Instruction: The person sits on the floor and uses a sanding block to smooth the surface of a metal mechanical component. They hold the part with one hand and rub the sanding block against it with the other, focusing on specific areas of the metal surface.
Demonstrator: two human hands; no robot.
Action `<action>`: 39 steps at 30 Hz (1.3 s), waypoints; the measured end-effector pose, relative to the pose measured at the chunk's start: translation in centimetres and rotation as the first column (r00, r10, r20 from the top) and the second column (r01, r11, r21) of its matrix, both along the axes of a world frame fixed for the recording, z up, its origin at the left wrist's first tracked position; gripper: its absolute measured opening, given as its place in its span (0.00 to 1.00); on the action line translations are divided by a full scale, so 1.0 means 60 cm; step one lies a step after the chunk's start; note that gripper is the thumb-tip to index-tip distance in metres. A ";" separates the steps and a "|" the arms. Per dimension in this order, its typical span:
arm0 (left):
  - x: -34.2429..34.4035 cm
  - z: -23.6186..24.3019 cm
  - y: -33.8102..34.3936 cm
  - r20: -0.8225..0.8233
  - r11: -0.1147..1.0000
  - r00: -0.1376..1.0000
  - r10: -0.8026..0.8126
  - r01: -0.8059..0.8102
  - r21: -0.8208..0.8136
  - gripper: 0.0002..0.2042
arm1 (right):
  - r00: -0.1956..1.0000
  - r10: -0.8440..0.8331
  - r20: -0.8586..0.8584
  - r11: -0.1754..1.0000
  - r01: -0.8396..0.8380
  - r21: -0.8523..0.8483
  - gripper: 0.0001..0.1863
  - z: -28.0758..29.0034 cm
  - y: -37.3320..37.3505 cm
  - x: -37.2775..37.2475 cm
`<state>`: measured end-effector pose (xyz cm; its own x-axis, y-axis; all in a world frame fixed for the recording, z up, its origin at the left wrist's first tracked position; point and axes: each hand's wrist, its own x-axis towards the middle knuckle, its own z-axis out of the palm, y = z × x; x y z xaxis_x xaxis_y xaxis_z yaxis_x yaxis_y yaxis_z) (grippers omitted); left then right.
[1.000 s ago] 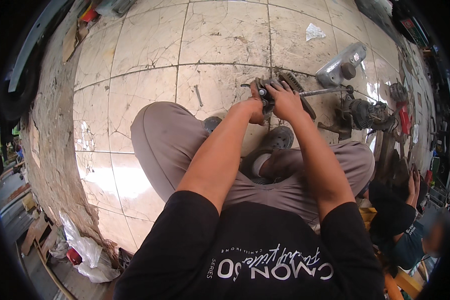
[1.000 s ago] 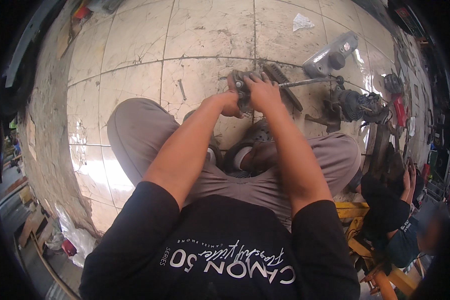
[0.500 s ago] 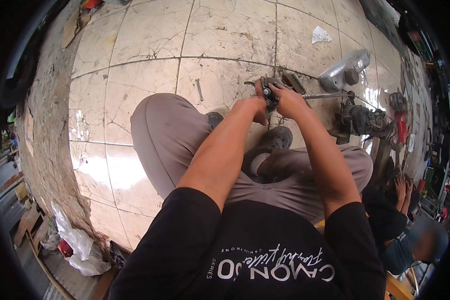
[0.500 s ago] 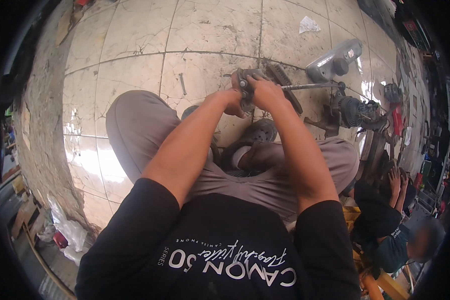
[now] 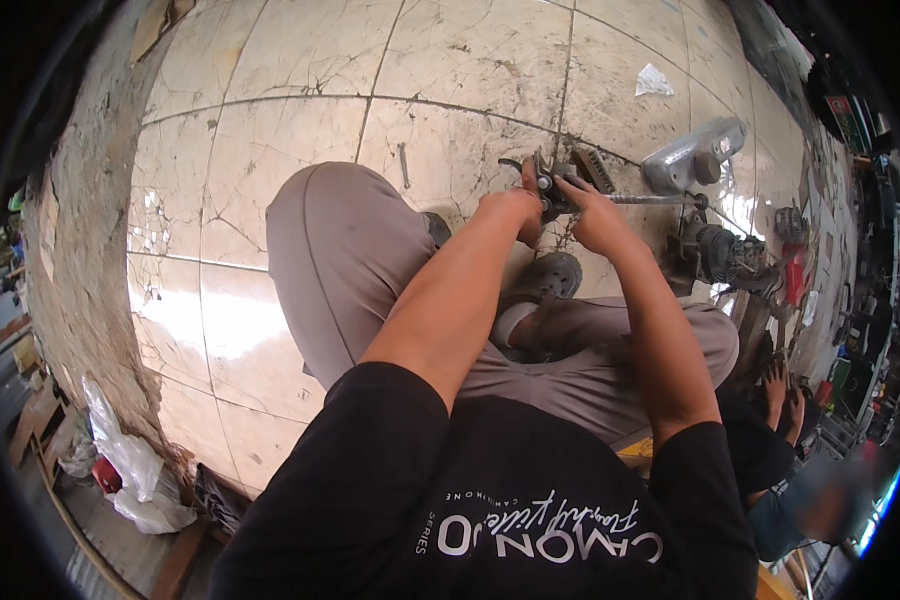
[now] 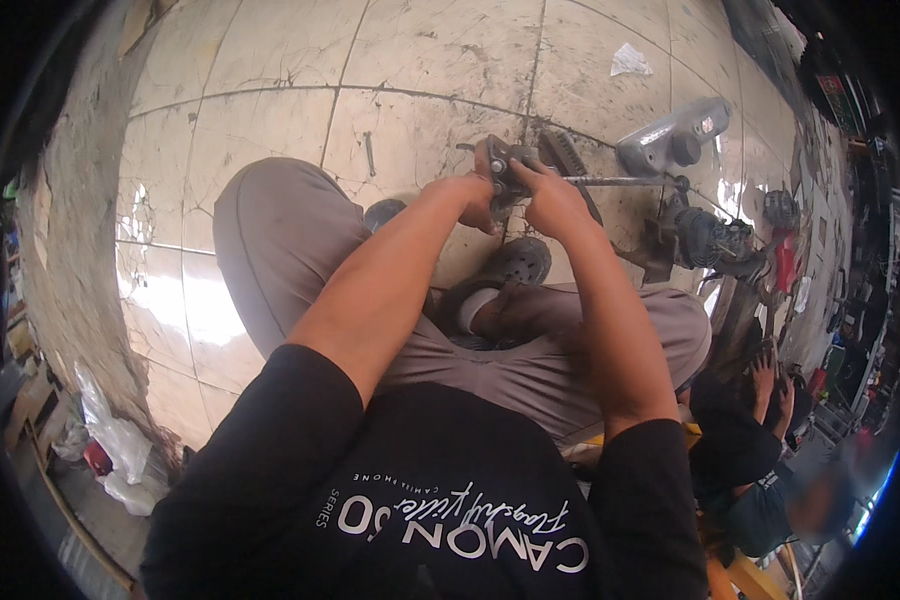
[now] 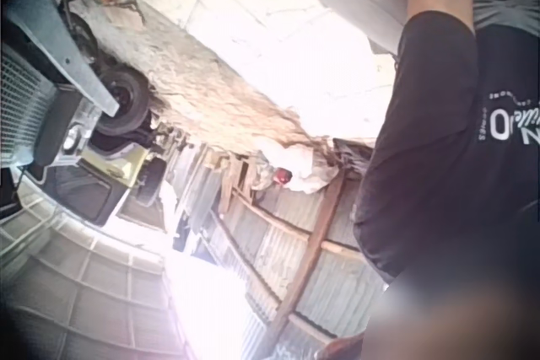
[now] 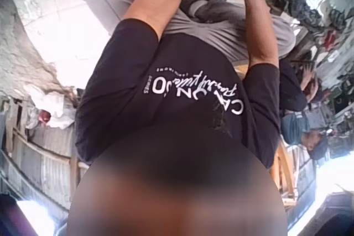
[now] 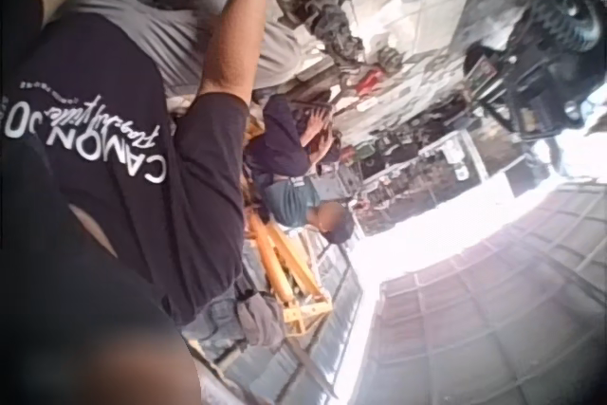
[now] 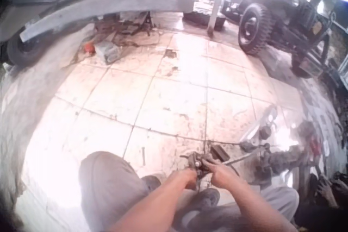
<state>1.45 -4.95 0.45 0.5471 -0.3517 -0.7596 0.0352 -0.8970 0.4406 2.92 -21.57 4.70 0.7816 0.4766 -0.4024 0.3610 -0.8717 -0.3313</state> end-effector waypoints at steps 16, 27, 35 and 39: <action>0.003 0.005 -0.005 -0.031 0.997 0.997 0.071 -0.072 -0.007 0.44 | 0.999 0.004 -0.042 0.993 -0.009 -0.121 0.39 0.009 0.000 -0.004; 0.006 -0.003 -0.012 -0.007 0.998 0.999 0.053 -0.053 -0.016 0.60 | 1.000 -0.019 -0.016 0.998 0.018 -0.062 0.38 0.004 0.017 0.019; -0.002 0.033 -0.002 -0.126 0.996 0.988 0.089 -0.089 0.007 0.59 | 0.994 0.063 -0.085 0.998 -0.065 -0.020 0.35 0.030 0.020 0.032; 0.000 0.031 -0.003 -0.051 0.998 0.997 0.061 -0.062 -0.013 0.45 | 0.986 0.024 -0.164 0.997 -0.035 -0.064 0.34 0.027 0.027 0.045</action>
<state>1.46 -5.16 2.33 0.5291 -0.3300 -0.7817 0.1126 -0.8858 0.4502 5.61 -19.93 6.33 0.6889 0.4663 -0.5550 0.3329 -0.8836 -0.3292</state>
